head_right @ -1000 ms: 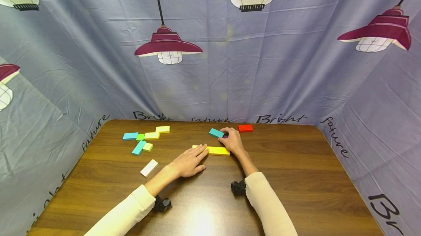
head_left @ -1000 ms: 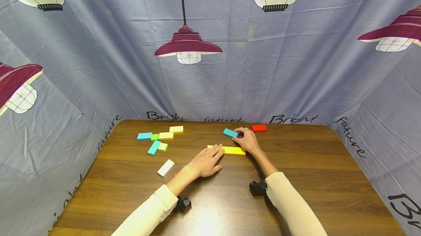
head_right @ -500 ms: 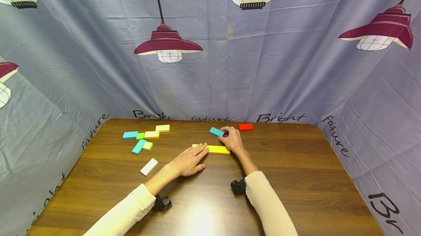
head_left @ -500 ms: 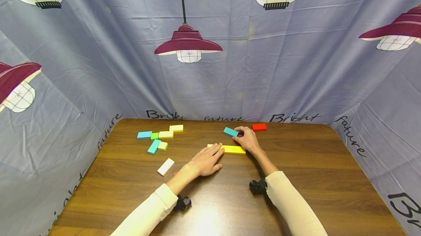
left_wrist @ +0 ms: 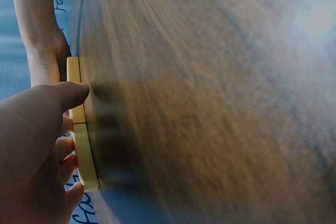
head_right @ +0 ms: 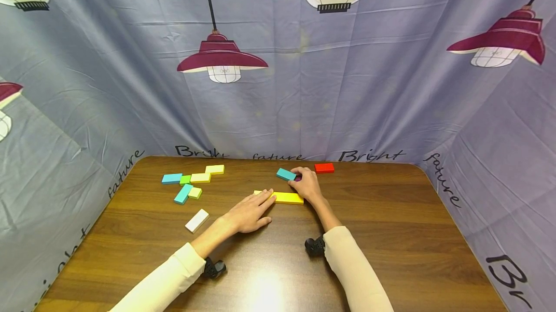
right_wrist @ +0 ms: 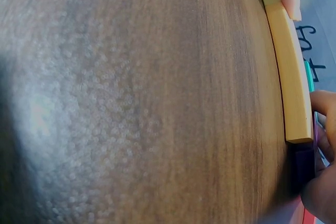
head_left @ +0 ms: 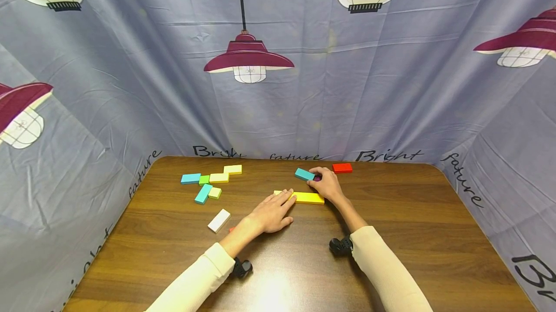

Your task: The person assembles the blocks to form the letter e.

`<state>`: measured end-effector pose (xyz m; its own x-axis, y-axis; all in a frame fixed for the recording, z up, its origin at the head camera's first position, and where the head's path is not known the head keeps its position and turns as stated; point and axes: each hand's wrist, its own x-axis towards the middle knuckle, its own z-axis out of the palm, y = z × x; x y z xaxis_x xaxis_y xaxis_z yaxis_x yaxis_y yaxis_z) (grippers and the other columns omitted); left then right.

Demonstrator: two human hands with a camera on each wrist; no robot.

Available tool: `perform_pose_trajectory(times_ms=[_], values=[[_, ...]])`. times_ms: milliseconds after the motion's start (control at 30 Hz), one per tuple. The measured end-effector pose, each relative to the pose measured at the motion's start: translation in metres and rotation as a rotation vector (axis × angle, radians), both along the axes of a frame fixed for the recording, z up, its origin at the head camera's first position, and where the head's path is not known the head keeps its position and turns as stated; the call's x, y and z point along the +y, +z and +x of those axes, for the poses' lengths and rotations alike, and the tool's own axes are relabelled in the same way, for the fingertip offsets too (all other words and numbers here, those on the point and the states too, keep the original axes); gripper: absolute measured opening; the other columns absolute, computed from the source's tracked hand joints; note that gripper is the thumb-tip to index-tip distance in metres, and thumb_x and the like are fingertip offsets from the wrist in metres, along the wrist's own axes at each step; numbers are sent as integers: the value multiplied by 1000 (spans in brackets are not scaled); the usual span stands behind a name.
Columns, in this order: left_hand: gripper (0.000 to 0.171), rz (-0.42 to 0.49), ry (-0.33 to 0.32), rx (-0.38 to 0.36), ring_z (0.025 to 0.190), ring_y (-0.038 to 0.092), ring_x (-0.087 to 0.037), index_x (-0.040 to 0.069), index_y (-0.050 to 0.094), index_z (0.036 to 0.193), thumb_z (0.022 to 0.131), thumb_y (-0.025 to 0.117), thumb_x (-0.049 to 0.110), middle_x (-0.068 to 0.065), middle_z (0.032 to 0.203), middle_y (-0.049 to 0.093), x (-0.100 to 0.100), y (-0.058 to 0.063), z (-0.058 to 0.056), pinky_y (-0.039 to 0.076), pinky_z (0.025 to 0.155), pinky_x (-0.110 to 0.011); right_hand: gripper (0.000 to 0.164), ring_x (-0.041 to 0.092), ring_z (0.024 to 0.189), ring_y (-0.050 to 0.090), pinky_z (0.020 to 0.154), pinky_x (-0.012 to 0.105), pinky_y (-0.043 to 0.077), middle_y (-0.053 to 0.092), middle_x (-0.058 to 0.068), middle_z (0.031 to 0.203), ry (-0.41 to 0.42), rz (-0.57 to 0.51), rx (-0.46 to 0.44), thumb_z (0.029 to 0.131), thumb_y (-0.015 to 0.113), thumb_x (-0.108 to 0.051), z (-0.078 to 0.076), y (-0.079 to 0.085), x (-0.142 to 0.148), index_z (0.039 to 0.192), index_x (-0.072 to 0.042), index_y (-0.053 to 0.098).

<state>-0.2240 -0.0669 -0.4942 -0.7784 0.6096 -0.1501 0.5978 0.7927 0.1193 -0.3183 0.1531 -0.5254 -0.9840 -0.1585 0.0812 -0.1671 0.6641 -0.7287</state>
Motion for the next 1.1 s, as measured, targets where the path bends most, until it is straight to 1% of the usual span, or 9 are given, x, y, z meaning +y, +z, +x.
perform_pose_trajectory(times_ms=[200, 367, 467, 533, 600, 667, 767, 900, 1100], values=[[65, -1, 2, -6, 149, 20, -22, 11, 28, 159, 105, 49, 41, -9, 164, 21, 0, 0, 0, 21, 118, -40, 42, 35, 104, 57, 92, 48, 47, 62, 21, 118, 13, -15, 10, 85, 78, -11, -1, 0, 2, 124, -1, 66], [65, 0, 3, -12, 149, 20, -22, 12, 28, 159, 105, 48, 41, -9, 164, 20, 0, -1, 1, 20, 118, -41, 43, 35, 107, 58, 94, 48, 47, 61, 20, 117, 21, -89, 16, 91, 74, -16, -2, 2, 9, 128, 1, 63], [65, 2, 0, -8, 149, 20, -22, 11, 28, 159, 105, 48, 41, -9, 164, 20, 0, -1, 0, 21, 118, -41, 38, 36, 110, 58, 97, 49, 46, 61, 21, 119, -1, -132, 45, 94, 70, -17, -4, 5, 18, 127, 2, 63], [65, 4, 0, -4, 149, 20, -22, 11, 28, 158, 105, 49, 40, -9, 164, 21, 0, -2, 0, 21, 118, -41, 35, 37, 110, 59, 97, 50, 46, 62, 22, 119, -21, -130, 86, 95, 68, -14, -5, 6, 26, 125, 2, 64], [64, 3, 1, 0, 149, 20, -22, 11, 28, 158, 105, 49, 40, -9, 164, 21, 0, -2, -1, 20, 118, -40, 33, 39, 112, 58, 97, 51, 45, 61, 23, 120, -49, -114, 121, 93, 69, -10, -7, 8, 35, 124, 2, 65], [64, 5, 2, 3, 149, 20, -22, 11, 28, 158, 105, 49, 40, -9, 164, 21, 0, -1, 0, 20, 118, -40, 33, 42, 115, 55, 99, 52, 42, 60, 25, 123, -86, -76, 149, 92, 68, -7, -9, 8, 45, 125, 1, 65], [64, 3, 3, 5, 149, 20, -22, 11, 28, 159, 105, 49, 40, -9, 164, 21, 0, -1, -1, 20, 118, -41, 36, 45, 121, 47, 103, 53, 35, 56, 26, 130, -145, -25, 163, 92, 68, -4, -14, 7, 60, 127, 1, 64], [65, -2, 3, 4, 149, 20, -22, 11, 28, 159, 105, 49, 40, -9, 164, 21, 0, -2, -1, 20, 118, -40, 41, 49, 127, 39, 107, 53, 28, 49, 27, 140, -163, 17, 133, 92, 65, -3, -16, 5, 77, 132, 4, 59], [65, -8, 10, -4, 149, 19, -22, 12, 27, 159, 105, 49, 40, -9, 164, 20, 1, -1, 1, 19, 119, -40, 46, 53, 132, 34, 110, 58, 26, 41, 28, 147, -129, 64, 33, 96, 62, -7, -15, 5, 89, 139, 5, 53]])
